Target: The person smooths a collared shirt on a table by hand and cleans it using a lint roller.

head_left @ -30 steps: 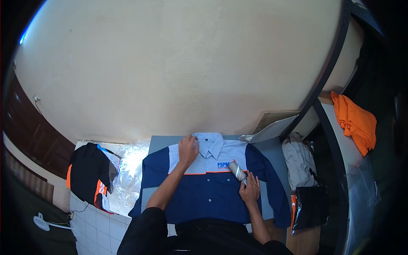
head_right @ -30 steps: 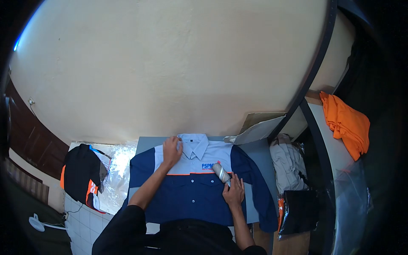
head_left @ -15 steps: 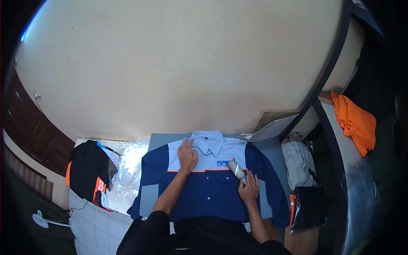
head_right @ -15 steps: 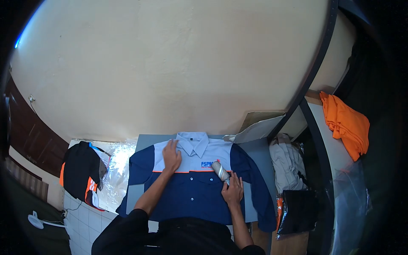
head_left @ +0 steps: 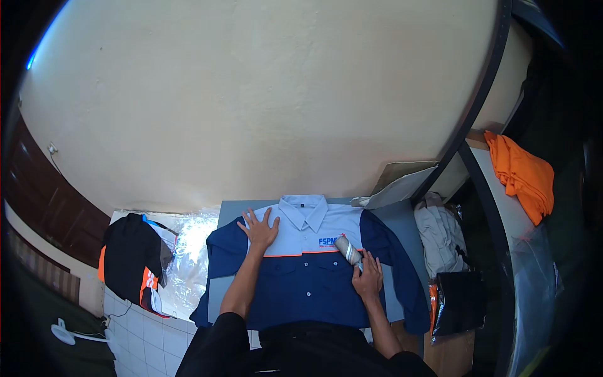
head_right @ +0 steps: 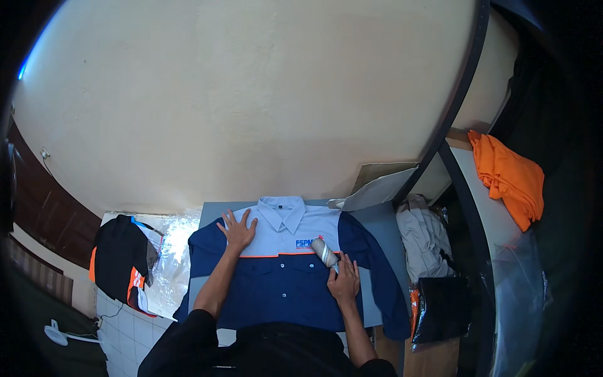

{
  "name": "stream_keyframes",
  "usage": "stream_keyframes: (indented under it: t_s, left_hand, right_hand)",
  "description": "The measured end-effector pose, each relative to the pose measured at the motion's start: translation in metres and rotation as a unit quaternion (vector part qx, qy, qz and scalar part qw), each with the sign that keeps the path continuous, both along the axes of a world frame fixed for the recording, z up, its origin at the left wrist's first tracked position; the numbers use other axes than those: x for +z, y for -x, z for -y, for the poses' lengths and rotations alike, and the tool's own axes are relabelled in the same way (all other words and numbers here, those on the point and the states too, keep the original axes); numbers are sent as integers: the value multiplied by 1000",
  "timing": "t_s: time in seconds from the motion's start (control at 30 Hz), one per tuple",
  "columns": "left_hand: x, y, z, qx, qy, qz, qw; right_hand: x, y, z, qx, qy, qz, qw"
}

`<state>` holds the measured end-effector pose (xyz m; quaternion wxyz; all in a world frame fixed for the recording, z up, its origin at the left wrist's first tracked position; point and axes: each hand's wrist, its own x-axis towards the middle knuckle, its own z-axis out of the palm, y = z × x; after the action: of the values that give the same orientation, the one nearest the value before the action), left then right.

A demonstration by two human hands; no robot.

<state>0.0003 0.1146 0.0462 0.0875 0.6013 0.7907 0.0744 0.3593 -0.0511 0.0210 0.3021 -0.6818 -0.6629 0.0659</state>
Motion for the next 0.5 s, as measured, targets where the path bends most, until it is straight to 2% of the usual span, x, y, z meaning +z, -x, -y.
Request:
stream_keyframes:
  t_s: [0.03,0.13,0.23,0.27,0.37,0.5]
  left_hand:
    - [1,-4,0,10,-7,-23,1000]
    - [-20,-13,6,-153,-149,17,977]
    - [-25,-37,21,-231,-107,47,966]
    - [-33,-45,23,-214,-85,75,970]
    - [-43,-53,24,-203,-95,45,974]
    - [-8,-67,20,-157,-4,19,987]
  right_hand:
    - [-1,0,1,2,1,3,1000]
    - [-1,0,-3,-1,-1,4,1000]
    - [-3,1,0,-2,1,2,1000]
    - [-3,0,0,-3,-1,2,1000]
    - [-4,0,0,2,0,5,1000]
    - [-4,0,1,0,1,6,1000]
